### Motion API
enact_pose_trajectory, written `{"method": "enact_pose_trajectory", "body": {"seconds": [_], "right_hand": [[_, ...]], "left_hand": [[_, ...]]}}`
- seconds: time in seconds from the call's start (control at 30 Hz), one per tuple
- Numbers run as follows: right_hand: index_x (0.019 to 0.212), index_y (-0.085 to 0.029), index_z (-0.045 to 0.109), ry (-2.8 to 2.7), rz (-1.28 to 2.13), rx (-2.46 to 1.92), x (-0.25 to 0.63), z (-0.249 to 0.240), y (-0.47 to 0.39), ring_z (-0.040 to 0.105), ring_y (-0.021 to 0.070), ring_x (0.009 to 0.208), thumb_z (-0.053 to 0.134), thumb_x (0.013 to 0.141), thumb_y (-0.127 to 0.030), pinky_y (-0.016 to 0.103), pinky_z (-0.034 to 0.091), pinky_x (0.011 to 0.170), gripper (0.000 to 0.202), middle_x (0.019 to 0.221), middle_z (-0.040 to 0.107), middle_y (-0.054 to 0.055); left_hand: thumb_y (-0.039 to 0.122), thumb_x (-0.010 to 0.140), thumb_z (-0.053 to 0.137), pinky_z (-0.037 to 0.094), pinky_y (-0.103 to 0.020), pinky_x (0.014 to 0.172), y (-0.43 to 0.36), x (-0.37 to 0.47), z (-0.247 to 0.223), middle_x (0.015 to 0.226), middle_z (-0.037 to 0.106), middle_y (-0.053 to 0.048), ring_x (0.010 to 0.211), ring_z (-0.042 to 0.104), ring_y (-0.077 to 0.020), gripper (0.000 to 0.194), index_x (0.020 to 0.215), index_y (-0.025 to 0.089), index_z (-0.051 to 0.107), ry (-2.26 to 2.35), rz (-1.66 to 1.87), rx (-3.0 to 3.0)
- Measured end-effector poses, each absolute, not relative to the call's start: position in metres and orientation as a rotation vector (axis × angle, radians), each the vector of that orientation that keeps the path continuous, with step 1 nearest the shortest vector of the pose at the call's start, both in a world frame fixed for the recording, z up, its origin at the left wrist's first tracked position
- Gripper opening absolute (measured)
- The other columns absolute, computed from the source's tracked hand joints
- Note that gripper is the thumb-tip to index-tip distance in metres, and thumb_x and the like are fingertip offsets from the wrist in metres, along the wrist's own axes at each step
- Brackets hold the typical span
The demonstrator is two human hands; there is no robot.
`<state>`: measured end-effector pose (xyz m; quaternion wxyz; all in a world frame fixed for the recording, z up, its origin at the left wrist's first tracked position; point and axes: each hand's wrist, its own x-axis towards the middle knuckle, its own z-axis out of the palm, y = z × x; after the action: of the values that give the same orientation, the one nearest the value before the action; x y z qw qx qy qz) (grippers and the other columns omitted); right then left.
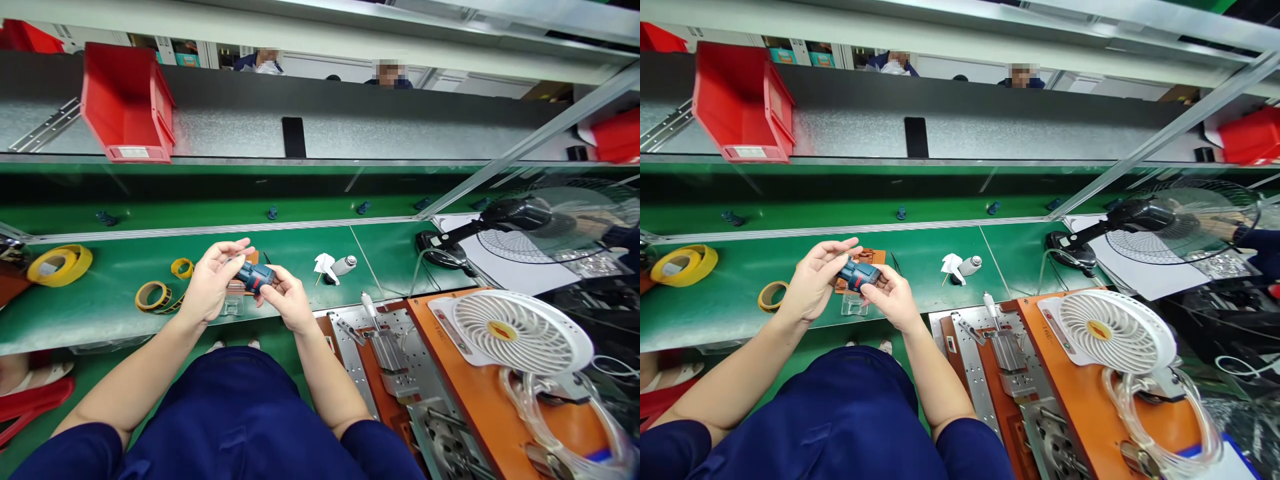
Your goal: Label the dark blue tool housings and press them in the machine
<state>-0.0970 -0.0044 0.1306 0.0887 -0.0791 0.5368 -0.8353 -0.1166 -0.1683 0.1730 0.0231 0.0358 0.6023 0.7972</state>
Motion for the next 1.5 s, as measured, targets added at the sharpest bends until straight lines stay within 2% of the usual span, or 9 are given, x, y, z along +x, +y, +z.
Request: {"method": "enact_pose_trajectory", "body": {"seconds": [0.1,0.23,0.43,0.57,0.77,0.97,1.17,1.3,1.5], "right_hand": [[0.105,-0.018,0.063,1.424,-2.521,-0.153,-0.092,0.128,-0.01,0.069,0.0163,0.064,0.078,0.079,-0.047,0.03,0.06,0.057,0.042,0.087,0.069,0.003],[0.102,-0.015,0.062,1.258,-2.407,-0.116,-0.089,0.128,-0.012,0.069,0.0174,0.059,0.072,0.082,-0.049,0.028,0.059,0.051,0.041,0.077,0.072,0.006],[0.11,-0.019,0.056,1.027,-2.363,-0.048,-0.084,0.134,-0.027,0.047,0.0086,0.041,0.062,0.087,-0.061,0.014,0.031,0.031,0.048,0.065,0.067,0.001],[0.089,-0.017,0.058,0.829,-2.31,-0.074,-0.079,0.14,-0.044,0.035,0.006,0.038,0.049,0.086,-0.078,0.016,0.023,0.029,0.061,0.059,0.058,-0.002],[0.087,-0.017,0.057,0.898,-2.338,-0.023,-0.07,0.146,-0.046,0.036,0.006,0.041,0.05,0.085,-0.081,0.016,0.02,0.031,0.065,0.064,0.057,-0.001],[0.101,-0.024,0.051,1.33,-2.345,-0.108,-0.062,0.145,-0.032,0.042,0.0094,0.05,0.052,0.09,-0.073,0.018,0.023,0.038,0.05,0.071,0.061,0.001],[0.107,-0.025,0.048,1.82,-2.16,-0.252,-0.063,0.135,-0.017,0.042,0.0105,0.048,0.038,0.099,-0.067,0.024,0.034,0.041,0.044,0.073,0.056,0.0],[0.115,-0.025,0.047,1.969,-2.077,-0.341,-0.063,0.132,-0.004,0.051,0.0107,0.049,0.048,0.1,-0.055,0.026,0.045,0.052,0.034,0.07,0.055,-0.005],[0.122,-0.025,0.05,1.901,-2.186,-0.307,-0.055,0.137,0.014,0.062,0.0138,0.069,0.059,0.094,-0.049,0.031,0.055,0.069,0.038,0.091,0.061,0.0]], "left_hand": [[0.039,0.084,0.077,0.061,-0.037,0.085,-0.176,-0.114,0.166,0.147,0.056,-0.016,0.135,0.055,-0.0348,0.04,0.118,0.021,0.067,1.651,2.422,0.169],[0.036,0.08,0.08,0.062,-0.033,0.079,-0.185,-0.115,0.157,0.139,0.063,-0.017,0.123,0.064,-0.0337,0.041,0.117,0.02,0.071,1.672,2.35,0.246],[0.038,0.073,0.084,0.06,-0.027,0.073,-0.179,-0.121,0.154,0.106,0.076,-0.01,0.094,0.073,-0.0225,0.039,0.107,0.02,0.074,1.633,2.386,0.251],[0.045,0.076,0.077,0.053,-0.024,0.06,-0.164,-0.124,0.159,0.073,0.066,0.0,0.066,0.062,-0.0139,0.029,0.089,0.02,0.069,1.706,2.528,0.123],[0.043,0.083,0.068,0.046,-0.024,0.059,-0.163,-0.125,0.175,0.07,0.059,0.002,0.062,0.054,-0.0128,0.025,0.078,0.02,0.058,2.0,2.269,0.18],[0.043,0.089,0.062,0.042,-0.025,0.061,-0.162,-0.119,0.188,0.073,0.056,0.003,0.065,0.051,-0.0135,0.024,0.08,0.021,0.06,2.531,1.866,0.315],[0.04,0.091,0.057,0.042,-0.026,0.067,-0.149,-0.115,0.19,0.077,0.06,0.002,0.071,0.053,-0.0146,0.022,0.08,0.021,0.06,2.749,1.7,0.415],[0.042,0.09,0.059,0.043,-0.026,0.067,-0.143,-0.12,0.183,0.075,0.06,0.002,0.07,0.054,-0.0145,0.023,0.081,0.021,0.06,2.605,1.764,0.453],[0.047,0.088,0.064,0.046,-0.024,0.063,-0.131,-0.125,0.17,0.077,0.06,0.002,0.067,0.055,-0.0137,0.026,0.084,0.022,0.062,2.337,1.963,0.382]]}}
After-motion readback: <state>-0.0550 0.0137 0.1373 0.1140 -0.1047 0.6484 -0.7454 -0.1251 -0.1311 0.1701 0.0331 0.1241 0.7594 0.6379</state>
